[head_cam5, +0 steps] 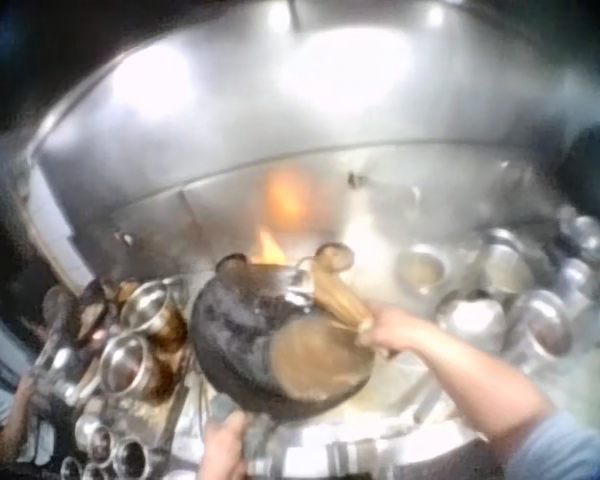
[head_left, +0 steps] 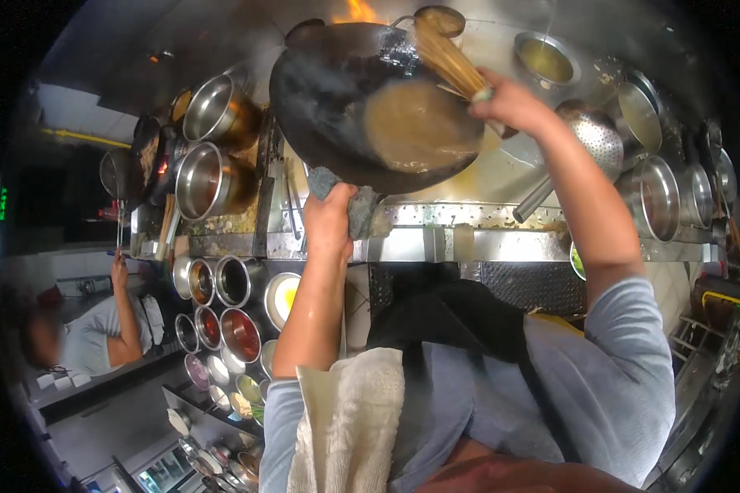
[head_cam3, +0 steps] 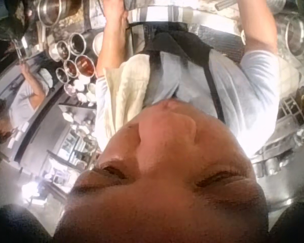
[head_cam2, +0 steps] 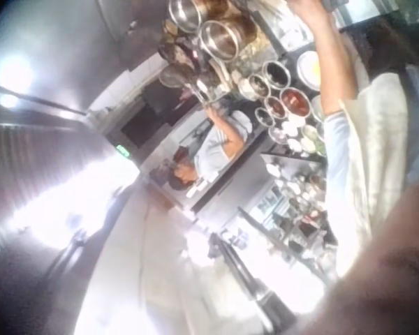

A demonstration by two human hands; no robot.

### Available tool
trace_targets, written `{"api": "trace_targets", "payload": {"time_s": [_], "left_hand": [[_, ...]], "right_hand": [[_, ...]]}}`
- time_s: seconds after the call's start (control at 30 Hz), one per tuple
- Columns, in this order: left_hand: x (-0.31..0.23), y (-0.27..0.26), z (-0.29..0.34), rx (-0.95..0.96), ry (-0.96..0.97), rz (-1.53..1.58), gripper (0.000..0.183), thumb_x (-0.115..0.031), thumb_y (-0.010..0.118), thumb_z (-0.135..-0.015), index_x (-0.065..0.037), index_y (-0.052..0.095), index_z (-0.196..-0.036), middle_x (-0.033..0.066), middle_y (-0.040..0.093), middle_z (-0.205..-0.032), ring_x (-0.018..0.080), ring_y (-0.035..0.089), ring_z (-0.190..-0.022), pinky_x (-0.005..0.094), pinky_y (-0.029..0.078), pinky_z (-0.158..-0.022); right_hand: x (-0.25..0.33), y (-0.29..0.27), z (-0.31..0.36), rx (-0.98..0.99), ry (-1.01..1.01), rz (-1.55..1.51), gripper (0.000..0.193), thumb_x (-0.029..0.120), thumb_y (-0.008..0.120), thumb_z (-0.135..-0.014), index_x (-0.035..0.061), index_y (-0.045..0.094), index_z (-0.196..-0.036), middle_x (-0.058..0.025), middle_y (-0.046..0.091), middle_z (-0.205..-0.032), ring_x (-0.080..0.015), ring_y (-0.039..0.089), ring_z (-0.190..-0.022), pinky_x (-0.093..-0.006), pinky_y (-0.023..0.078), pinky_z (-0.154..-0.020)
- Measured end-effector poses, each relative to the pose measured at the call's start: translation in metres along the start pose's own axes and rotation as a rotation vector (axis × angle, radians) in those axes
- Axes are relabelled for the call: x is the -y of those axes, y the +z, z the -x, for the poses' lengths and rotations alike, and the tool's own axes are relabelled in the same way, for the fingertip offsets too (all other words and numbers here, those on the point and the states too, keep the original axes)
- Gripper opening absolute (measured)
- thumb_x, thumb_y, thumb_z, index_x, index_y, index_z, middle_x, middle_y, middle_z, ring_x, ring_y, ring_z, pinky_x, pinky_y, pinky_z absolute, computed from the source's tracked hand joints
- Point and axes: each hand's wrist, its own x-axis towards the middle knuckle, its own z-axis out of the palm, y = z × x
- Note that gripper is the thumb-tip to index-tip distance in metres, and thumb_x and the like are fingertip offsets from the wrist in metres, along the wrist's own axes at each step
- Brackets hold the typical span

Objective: The person adds pieces of fried tofu to a wok, pours sauce over them using a ladle, and stir-fries the mixture over a high flame. They then serve the cooked food onto a plate, clean the wok with water and a bamboo brush, and begin stir-frying another portion with noodles and greens.

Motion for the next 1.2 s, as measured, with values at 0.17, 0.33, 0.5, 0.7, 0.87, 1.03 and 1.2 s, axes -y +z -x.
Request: {"api": "trace_targets", "payload": {"time_s": [0.17, 0.33, 0.5, 0.7, 0.87, 1.03, 1.2], "left_hand": [[-0.009, 0.02, 0.011, 0.03, 0.22, -0.151, 0.012, -0.007, 0.066, -0.081, 0.002, 0.067, -0.09, 0.0052, 0.066, -0.084, 0.0161, 0.062, -0.074, 0.031, 0.05, -0.07], [-0.029, 0.037, 0.001, 0.111, 0.389, -0.366, 0.014, -0.007, 0.067, -0.082, 0.001, 0.067, -0.093, 0.0053, 0.067, -0.084, 0.0152, 0.062, -0.073, 0.0302, 0.05, -0.068], [-0.066, 0.069, 0.0, 0.147, 0.568, -0.668, 0.031, -0.017, 0.069, -0.08, 0.008, 0.067, -0.098, 0.0198, 0.074, -0.09, 0.0245, 0.071, -0.086, 0.0368, 0.054, -0.079], [-0.095, 0.123, 0.028, 0.142, 0.707, -1.05, 0.051, -0.027, 0.073, -0.075, 0.011, 0.063, -0.107, 0.0305, 0.071, -0.099, 0.0428, 0.069, -0.096, 0.0443, 0.054, -0.089], [-0.069, 0.089, 0.017, 0.102, 0.686, -0.95, 0.05, -0.025, 0.076, -0.074, 0.007, 0.065, -0.11, 0.0281, 0.072, -0.102, 0.0404, 0.07, -0.1, 0.0434, 0.054, -0.09], [-0.003, -0.021, -0.043, 0.243, 0.323, -0.369, 0.027, -0.011, 0.066, -0.084, 0.005, 0.069, -0.105, 0.0083, 0.072, -0.098, 0.018, 0.067, -0.087, 0.034, 0.054, -0.081], [0.071, -0.02, -0.099, 0.187, -0.115, 0.363, 0.025, -0.012, 0.066, -0.087, 0.006, 0.065, -0.105, 0.0147, 0.07, -0.099, 0.0258, 0.069, -0.083, 0.0389, 0.058, -0.076]], "right_hand": [[-0.013, 0.016, -0.041, 0.071, 0.168, 0.248, 0.089, 0.03, 0.076, -0.077, 0.0163, 0.039, -0.156, -0.0185, 0.07, -0.102, -0.0282, 0.069, -0.074, -0.039, 0.058, -0.064], [-0.056, 0.02, -0.066, 0.068, 0.183, 0.27, 0.08, 0.028, 0.072, -0.08, 0.017, 0.042, -0.153, -0.0188, 0.072, -0.097, -0.0292, 0.071, -0.076, -0.0399, 0.057, -0.063], [-0.079, 0.02, -0.067, -0.052, 0.205, 0.261, 0.037, 0.032, 0.072, -0.08, 0.0096, 0.074, -0.109, -0.0149, 0.074, -0.092, -0.0306, 0.072, -0.085, -0.0425, 0.056, -0.072], [-0.095, 0.024, -0.035, -0.046, 0.296, 0.199, 0.035, 0.029, 0.074, -0.08, 0.0061, 0.074, -0.107, -0.0171, 0.075, -0.094, -0.029, 0.073, -0.08, -0.0427, 0.058, -0.072], [-0.07, 0.037, -0.015, -0.148, 0.309, 0.096, 0.041, 0.025, 0.076, -0.08, 0.0045, 0.07, -0.115, -0.0192, 0.074, -0.092, -0.0292, 0.073, -0.078, -0.0417, 0.058, -0.071], [-0.036, 0.021, 0.019, -0.198, 0.292, -0.178, 0.081, 0.025, 0.074, -0.081, 0.0097, 0.042, -0.154, -0.0133, 0.071, -0.08, -0.0233, 0.07, -0.073, -0.0381, 0.056, -0.069], [-0.066, 0.103, 0.094, -0.624, 0.03, -0.454, 0.083, 0.021, 0.072, -0.085, 0.0022, 0.034, -0.157, -0.0145, 0.066, -0.121, -0.0169, 0.065, -0.102, -0.0299, 0.052, -0.09]]}}
